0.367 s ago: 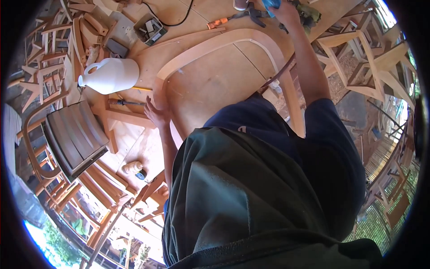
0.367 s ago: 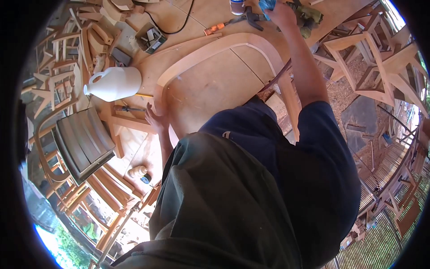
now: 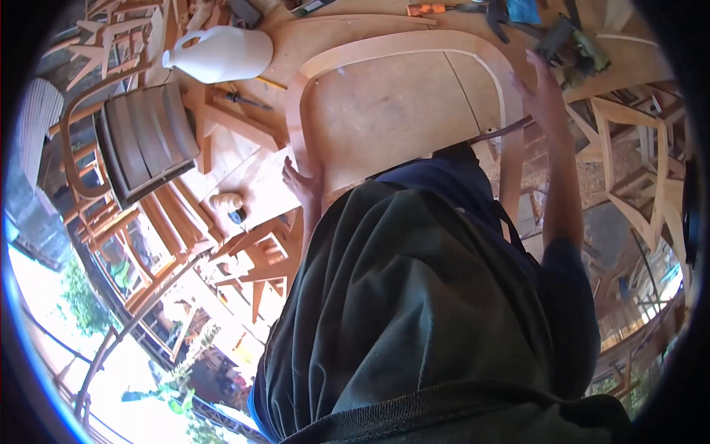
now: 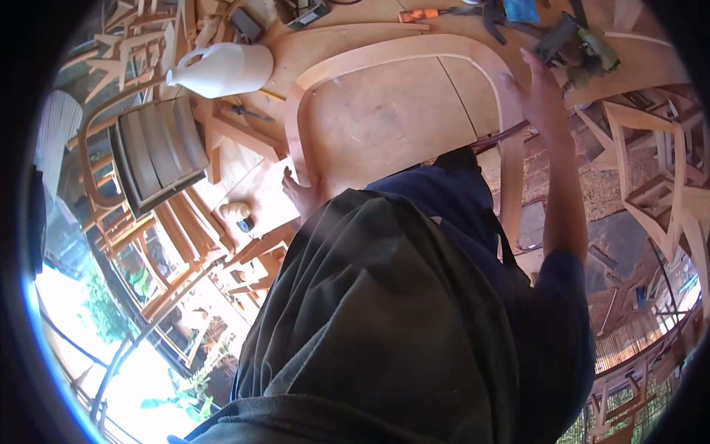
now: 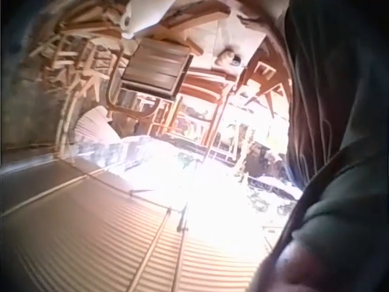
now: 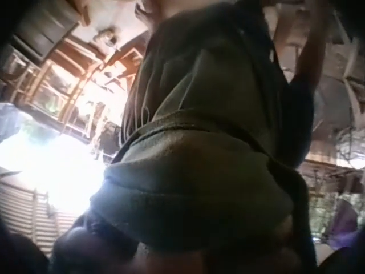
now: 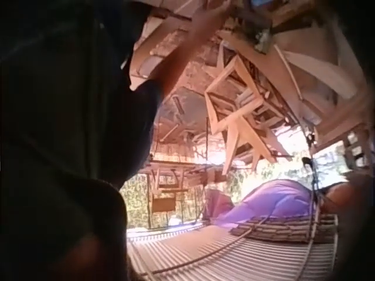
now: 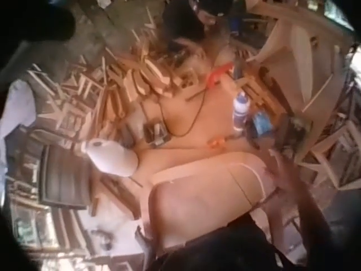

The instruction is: Gluing and assembling wooden chair components at a workbench in a workshop.

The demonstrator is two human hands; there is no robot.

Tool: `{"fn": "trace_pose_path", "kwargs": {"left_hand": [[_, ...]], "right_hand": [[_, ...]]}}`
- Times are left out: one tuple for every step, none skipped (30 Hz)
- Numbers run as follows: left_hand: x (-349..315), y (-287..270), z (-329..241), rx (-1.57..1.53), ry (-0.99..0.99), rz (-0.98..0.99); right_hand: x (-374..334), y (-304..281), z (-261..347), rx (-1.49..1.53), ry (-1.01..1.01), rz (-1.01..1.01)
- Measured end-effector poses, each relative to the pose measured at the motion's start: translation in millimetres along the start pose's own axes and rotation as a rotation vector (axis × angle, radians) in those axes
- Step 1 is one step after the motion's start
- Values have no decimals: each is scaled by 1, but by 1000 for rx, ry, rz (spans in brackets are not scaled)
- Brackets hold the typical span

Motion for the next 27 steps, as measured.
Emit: {"fn": "trace_pose_path", "kwargs": {"left_hand": [[-10,-2,0,-3,-40,25],[-18,-5,-2,47,-77,49],[-26,-6,-4,84,-115,110],[-30,-8,-7,51,-145,118],[-34,-11,-11,70,-153,102],[-37,-11,-12,100,-217,136],[-41,-11,-13,117,-277,182],[-43,-12,-15,142,-305,196],[-48,-13,-16,161,-303,194],[-53,-14,-17,186,-307,199],[-58,-15,-17,192,-302,208],[-64,-17,-15,203,-303,198],[-73,-19,-11,207,-291,201],[-81,-21,-6,204,-287,218],[-88,-24,0,205,-277,195],[-98,-24,9,182,-313,218],[-105,-24,18,149,-320,235],[-112,-23,27,112,-311,241],[-118,-25,36,113,-287,204],[-124,-24,47,30,-277,251],[-131,-21,57,-60,-295,328],[-136,-22,65,-70,-271,305],[-143,-22,74,-9,-285,333],[-151,-21,82,43,-303,391],[-157,-26,88,0,-273,340],[-163,-26,94,-28,-312,349],[-169,-26,100,-61,-342,401]], "right_hand": [[-29,2,4,-14,18,128],[-53,2,12,-128,-63,151],[-73,1,15,-267,-97,166],[-88,2,17,-229,-138,173],[-102,5,18,-253,-160,222],[-113,9,19,-285,-174,255],[-121,11,19,-213,-168,257],[-126,12,17,-212,-141,284],[-128,12,17,-193,-162,266],[-127,10,18,-170,-195,212],[-125,10,16,-178,-182,238],[-122,8,16,-198,-190,219],[-120,5,16,-220,-208,183],[-117,3,14,-222,-203,194],[-116,1,11,-235,-164,199],[-117,-2,9,-242,-153,184],[-119,-4,5,-251,-127,192],[-123,-6,2,-309,-144,184],[-129,-8,-2,-395,-140,171],[-138,-7,-5,-379,-158,175],[-146,-9,-11,-452,-92,137],[-155,-11,-15,-517,-81,51],[-163,-8,-22,-544,-32,101],[-168,-12,-25,-448,-4,-68],[-173,-13,-28,-356,11,-224],[-177,-8,-31,-371,16,-243],[-179,2,-44,-26,278,-115]]}}
Point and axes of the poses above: each hand's wrist, its own x-axis towards the middle knuckle, its own y-axis out of the palm, z = x × y, the point moved 4 cm from there along x, towards the middle knuckle, and after that the axes turned 2 degrees about y, right-handed, at the moved point
